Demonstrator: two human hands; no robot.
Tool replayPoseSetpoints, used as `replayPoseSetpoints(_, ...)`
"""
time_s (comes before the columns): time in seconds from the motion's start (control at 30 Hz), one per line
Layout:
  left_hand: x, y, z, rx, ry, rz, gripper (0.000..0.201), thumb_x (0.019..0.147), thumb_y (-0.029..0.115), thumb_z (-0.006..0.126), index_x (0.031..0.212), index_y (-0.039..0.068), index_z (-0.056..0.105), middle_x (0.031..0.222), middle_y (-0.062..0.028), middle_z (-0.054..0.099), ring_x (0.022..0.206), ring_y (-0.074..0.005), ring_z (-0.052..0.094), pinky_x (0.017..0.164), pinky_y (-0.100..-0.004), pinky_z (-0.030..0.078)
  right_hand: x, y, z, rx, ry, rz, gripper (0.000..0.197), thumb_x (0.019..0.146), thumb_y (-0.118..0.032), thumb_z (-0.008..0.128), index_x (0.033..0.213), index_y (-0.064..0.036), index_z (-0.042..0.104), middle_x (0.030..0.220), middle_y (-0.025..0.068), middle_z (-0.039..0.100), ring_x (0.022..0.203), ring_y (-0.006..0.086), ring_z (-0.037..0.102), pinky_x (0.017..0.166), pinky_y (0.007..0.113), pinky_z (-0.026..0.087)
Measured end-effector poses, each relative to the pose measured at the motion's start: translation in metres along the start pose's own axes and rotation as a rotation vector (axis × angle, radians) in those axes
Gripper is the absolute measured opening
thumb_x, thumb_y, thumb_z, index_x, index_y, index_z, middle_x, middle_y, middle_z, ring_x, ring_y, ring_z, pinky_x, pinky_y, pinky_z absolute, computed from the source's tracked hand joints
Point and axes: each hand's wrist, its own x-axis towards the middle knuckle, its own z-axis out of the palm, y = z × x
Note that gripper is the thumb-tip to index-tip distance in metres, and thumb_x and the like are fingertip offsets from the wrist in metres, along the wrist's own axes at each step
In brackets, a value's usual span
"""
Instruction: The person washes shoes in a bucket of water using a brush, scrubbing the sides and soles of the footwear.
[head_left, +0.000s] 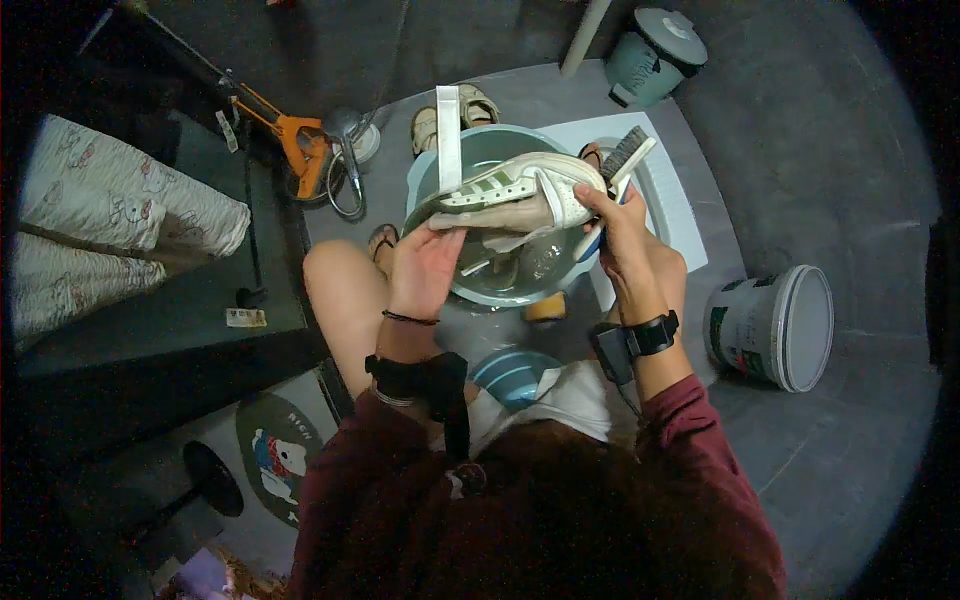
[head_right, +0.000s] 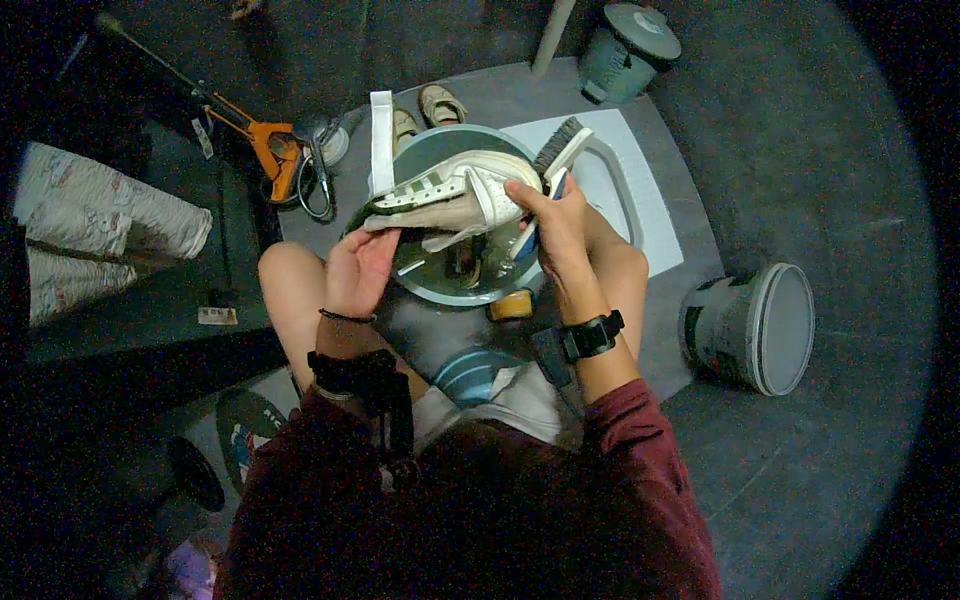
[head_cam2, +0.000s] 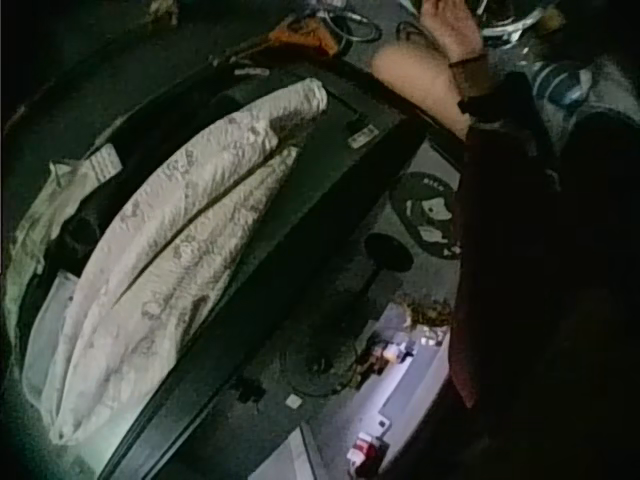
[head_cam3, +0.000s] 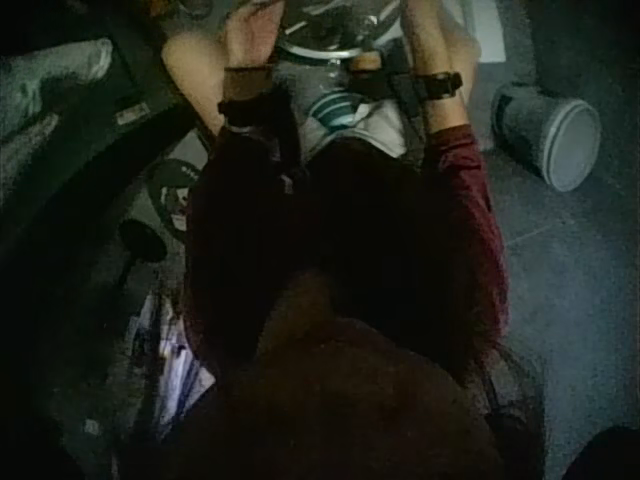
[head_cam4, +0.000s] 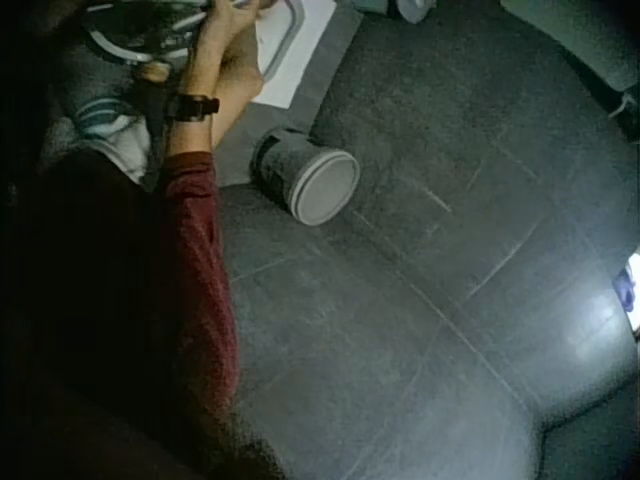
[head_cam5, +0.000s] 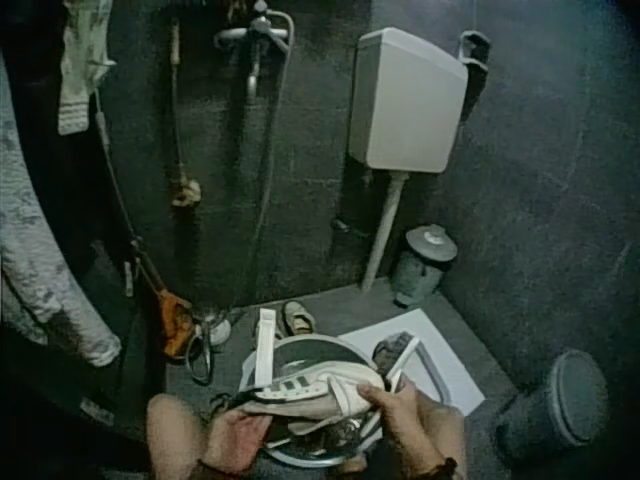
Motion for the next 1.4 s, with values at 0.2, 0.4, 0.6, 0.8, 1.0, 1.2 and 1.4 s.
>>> replayPoseSetpoints(0.2,0.009,-0.005,0.002,-0.424,-0.310,-0.363,0.036,0.081,0.009,0.037,0.113,-0.006,0.042,0.114,-0.0193,0.048,0.106,-0.0303,0.046,0.097,-0.0447,0.032,0.001,-0.001,-0.001,0.001,-0.039,-0.014,0.032,0.067,-0.013,0.070,0.091,-0.0039,0.051,0.072,0.0022,0.058,0.054,0.0070,0.052,0.042,0.018,0.038)
replayPoseSetpoints(0.4,-0.001,0.000,0.020,-0.027,-0.384,-0.333,0.049,0.070,0.009,0.045,0.116,-0.005,0.040,0.114,-0.0198,0.048,0.103,-0.0307,0.050,0.091,-0.0407,0.041,-0.006,0.003,0.006,0.022,-0.046,-0.015,0.034,0.067,-0.011,0.070,0.093,-0.0017,0.051,0.077,0.0041,0.059,0.060,0.0082,0.055,0.046,0.019,0.041)
replayPoseSetpoints(0.6,0.002,-0.012,0.016,0.420,-0.125,-0.244,0.038,0.080,0.015,0.059,0.112,-0.001,0.047,0.112,-0.0109,0.052,0.100,-0.0204,0.053,0.083,-0.0330,0.046,-0.019,0.007,0.036,-0.059,-0.130,-0.112,0.040,0.066,-0.008,0.071,0.100,0.0026,0.051,0.090,0.0096,0.060,0.080,0.0152,0.057,0.072,0.026,0.046)
replayPoseSetpoints(0.8,0.020,-0.022,0.008,0.178,-0.189,-0.224,0.035,0.081,0.027,0.060,0.108,0.005,0.052,0.100,-0.0065,0.058,0.089,-0.0160,0.057,0.075,-0.0278,0.046,-0.022,0.015,0.039,-0.197,-0.118,-0.061,0.036,0.074,-0.020,0.066,0.099,-0.0006,0.050,0.083,0.0071,0.058,0.072,0.0123,0.056,0.058,0.024,0.047)
replayPoseSetpoints(1.0,0.017,-0.003,0.017,-0.003,-0.283,-0.232,0.047,0.083,0.043,0.051,0.112,0.006,0.048,0.105,-0.0090,0.056,0.094,-0.0209,0.056,0.080,-0.0348,0.047,-0.060,0.059,0.014,-0.486,0.080,-0.126,0.031,0.082,-0.029,0.057,0.092,-0.0012,0.048,0.065,0.0085,0.052,0.059,0.0143,0.052,0.047,0.028,0.040)
replayPoseSetpoints(1.2,0.023,-0.014,0.011,0.010,-0.272,-0.161,0.046,0.086,0.043,0.046,0.114,0.006,0.046,0.109,-0.0090,0.054,0.096,-0.0220,0.055,0.080,-0.0355,0.046,-0.072,0.039,0.046,-0.760,-0.016,-0.274,0.028,0.084,-0.030,0.053,0.086,-0.0019,0.051,0.064,0.0208,0.055,0.060,0.0370,0.055,0.053,0.041,0.041)
replayPoseSetpoints(1.4,0.022,-0.022,0.016,0.067,-0.232,-0.154,0.046,0.088,0.039,0.044,0.116,0.003,0.044,0.113,-0.0099,0.051,0.102,-0.0223,0.051,0.085,-0.0362,0.043,-0.037,-0.009,0.063,-0.891,-0.025,-0.432,0.031,0.084,-0.034,0.050,0.077,-0.0037,0.048,0.059,0.0203,0.054,0.058,0.0393,0.054,0.051,0.046,0.040)
